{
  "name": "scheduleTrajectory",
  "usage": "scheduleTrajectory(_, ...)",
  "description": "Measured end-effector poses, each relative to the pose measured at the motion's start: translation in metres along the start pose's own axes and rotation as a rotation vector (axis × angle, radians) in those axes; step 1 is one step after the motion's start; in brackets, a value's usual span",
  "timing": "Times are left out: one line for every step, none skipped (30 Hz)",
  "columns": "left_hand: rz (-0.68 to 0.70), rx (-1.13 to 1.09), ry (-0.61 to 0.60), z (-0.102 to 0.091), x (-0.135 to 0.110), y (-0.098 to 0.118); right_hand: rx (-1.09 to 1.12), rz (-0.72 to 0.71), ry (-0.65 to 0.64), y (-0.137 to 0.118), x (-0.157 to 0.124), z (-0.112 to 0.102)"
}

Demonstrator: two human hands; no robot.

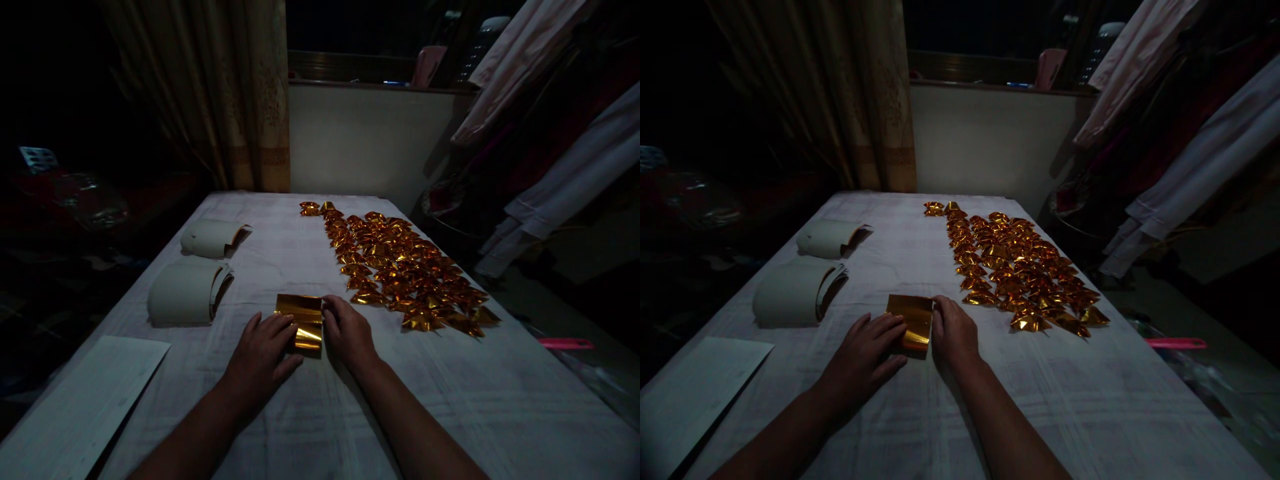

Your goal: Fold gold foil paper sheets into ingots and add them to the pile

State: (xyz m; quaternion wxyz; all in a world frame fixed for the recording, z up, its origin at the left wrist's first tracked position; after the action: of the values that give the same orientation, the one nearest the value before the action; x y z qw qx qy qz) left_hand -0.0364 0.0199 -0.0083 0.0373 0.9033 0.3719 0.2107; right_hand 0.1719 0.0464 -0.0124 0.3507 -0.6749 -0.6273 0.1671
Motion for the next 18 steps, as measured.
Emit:
scheduleTrajectory(0.002, -0.001, -0.002, -0.0006, 0.0006, 0.0002, 0.011, -0.018, -0.005, 0.0016, 0.0012, 0.0009)
scheduleTrajectory(0.004, -0.002, -0.007, -0.0013, 0.0012, 0.0004, 0.014, -0.036, -0.018, 0.003, 0.0023, 0.0019)
scheduleTrajectory(0.007, -0.002, -0.014, -0.0021, 0.0019, 0.0007, 0.012, -0.053, -0.036, 0.0042, 0.0034, 0.0029)
scheduleTrajectory(0.01, -0.002, -0.018, -0.0029, 0.0026, 0.001, 0.004, -0.07, -0.055, 0.005, 0.0044, 0.0037)
scheduleTrajectory(0.013, -0.001, -0.02, -0.0038, 0.0032, 0.0013, -0.008, -0.087, -0.072, 0.0055, 0.0051, 0.0043)
scheduleTrajectory(0.017, 0.0, -0.022, -0.0046, 0.0038, 0.0016, -0.022, -0.101, -0.084, 0.0058, 0.0056, 0.0047)
scheduleTrajectory(0.022, 0.0, -0.021, -0.0052, 0.0042, 0.0018, -0.036, -0.111, -0.092, 0.0059, 0.0059, 0.005)
scheduleTrajectory(0.027, 0.001, -0.019, -0.0056, 0.0044, 0.0019, -0.048, -0.117, -0.093, 0.0059, 0.0061, 0.005)
scheduleTrajectory(0.032, 0.003, -0.015, -0.0059, 0.0046, 0.0019, -0.057, -0.121, -0.092, 0.006, 0.0061, 0.005)
scheduleTrajectory(0.037, 0.006, -0.009, -0.006, 0.0046, 0.0018, -0.064, -0.122, -0.09, 0.006, 0.0062, 0.0051)
scheduleTrajectory(0.042, 0.01, -0.003, -0.0062, 0.0046, 0.0015, -0.069, -0.122, -0.087, 0.0062, 0.0062, 0.0052)
scheduleTrajectory(0.046, 0.014, 0.003, -0.0063, 0.0047, 0.0012, -0.071, -0.124, -0.086, 0.0064, 0.0062, 0.0053)
scheduleTrajectory(0.049, 0.016, 0.008, -0.0065, 0.0048, 0.0008, -0.071, -0.127, -0.083, 0.0065, 0.0063, 0.0055)
scheduleTrajectory(0.051, 0.017, 0.011, -0.0068, 0.005, 0.0003, -0.07, -0.13, -0.081, 0.0067, 0.0064, 0.0056)
scheduleTrajectory(0.056, 0.015, 0.01, -0.0071, 0.0052, -0.0002, -0.066, -0.133, -0.078, 0.0068, 0.0065, 0.0056)
scheduleTrajectory(0.061, 0.013, 0.007, -0.0075, 0.0055, -0.0006, -0.06, -0.134, -0.073, 0.0068, 0.0066, 0.0055)
scheduleTrajectory(0.067, 0.013, 0.004, -0.0079, 0.0056, -0.001, -0.054, -0.132, -0.07, 0.0068, 0.0066, 0.0053)
scheduleTrajectory(0.075, 0.014, 0.001, -0.0081, 0.0057, -0.0014, -0.05, -0.13, -0.069, 0.0068, 0.0067, 0.005)
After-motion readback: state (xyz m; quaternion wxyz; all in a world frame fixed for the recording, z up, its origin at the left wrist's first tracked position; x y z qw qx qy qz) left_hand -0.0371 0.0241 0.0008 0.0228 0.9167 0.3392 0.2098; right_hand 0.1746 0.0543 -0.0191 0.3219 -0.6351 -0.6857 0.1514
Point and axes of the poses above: each hand's wrist, its own x-axis towards the middle knuckle, its own z-axis out of the palm, y = z × x, the point moved 2 cm from there along x, towards the middle knuckle, and after that the axes turned 9 degrees about z, right-handed, at the moved point
